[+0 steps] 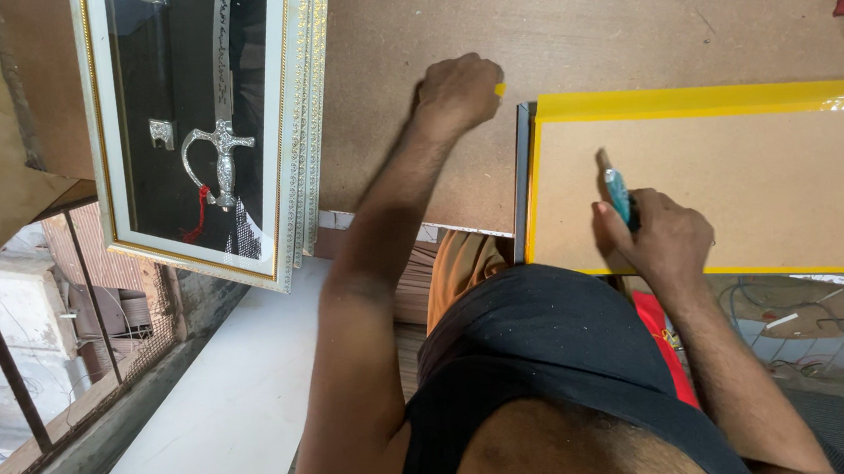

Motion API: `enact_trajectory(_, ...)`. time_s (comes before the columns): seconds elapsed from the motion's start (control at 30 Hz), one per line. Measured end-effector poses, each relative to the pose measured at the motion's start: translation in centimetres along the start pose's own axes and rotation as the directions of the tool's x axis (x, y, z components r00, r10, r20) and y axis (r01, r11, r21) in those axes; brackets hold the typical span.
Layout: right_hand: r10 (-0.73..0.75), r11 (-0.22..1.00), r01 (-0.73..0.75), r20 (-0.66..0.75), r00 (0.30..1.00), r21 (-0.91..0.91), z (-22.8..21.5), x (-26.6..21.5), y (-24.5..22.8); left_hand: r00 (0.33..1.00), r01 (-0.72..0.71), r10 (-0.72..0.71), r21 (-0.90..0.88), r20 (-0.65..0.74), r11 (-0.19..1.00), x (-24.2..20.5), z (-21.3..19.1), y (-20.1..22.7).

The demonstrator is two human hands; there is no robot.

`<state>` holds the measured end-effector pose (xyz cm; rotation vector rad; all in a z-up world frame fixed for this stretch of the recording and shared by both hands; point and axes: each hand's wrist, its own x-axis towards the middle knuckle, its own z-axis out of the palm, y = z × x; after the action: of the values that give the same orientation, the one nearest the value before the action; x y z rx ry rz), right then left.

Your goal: The person applies yellow tape along the edges of rectangular boards, smoothing it down and cutting the tape with a utility knife. The person repeats this process on multiple boards, handling each one individually.

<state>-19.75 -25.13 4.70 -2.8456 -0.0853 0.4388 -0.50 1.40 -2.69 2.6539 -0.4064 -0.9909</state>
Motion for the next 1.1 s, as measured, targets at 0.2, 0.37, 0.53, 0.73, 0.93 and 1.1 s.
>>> enact_trajectory(0.2,-0.221,0.963,0.256,-0.308,0.925,0.078,-1.5,1.7,1.1,0.961,-0.054,-0.130,-0.625,-0.245,0.779,-4.2,-1.6,-4.1)
enact_trajectory(0.37,-0.443,0.850,0.491,-0.245,0.862,0.192,-0.9,7.6,-0.9,0.957,0.159,-0.283,-0.937,0.068,0.311,-6.8,-0.9,-1.2)
enact_trajectory(0.53,-0.477,0.805,0.535,-0.258,0.841,0.256,-0.4,8.7,-0.8,0.937,-0.227,-0.115,-0.825,-0.330,0.518,-7.6,3.4,4.6)
enact_trajectory(0.73,-0.497,0.789,0.584,-0.362,0.789,0.189,-1.8,8.5,3.6,0.894,-0.130,-0.043,-0.351,-0.446,0.927,-7.0,6.1,9.0)
enact_trajectory(0.93,-0.396,0.862,0.481,-0.378,0.837,0.162,-2.2,6.9,15.3,0.855,-0.064,-0.107,-0.308,-0.507,0.949,-7.4,6.3,10.0)
enact_trajectory(1.1,-0.304,0.929,0.361,-0.391,0.869,0.080,-4.3,5.6,27.5,0.868,0.019,-0.159,-0.289,-0.471,0.957,-7.1,5.6,10.6)
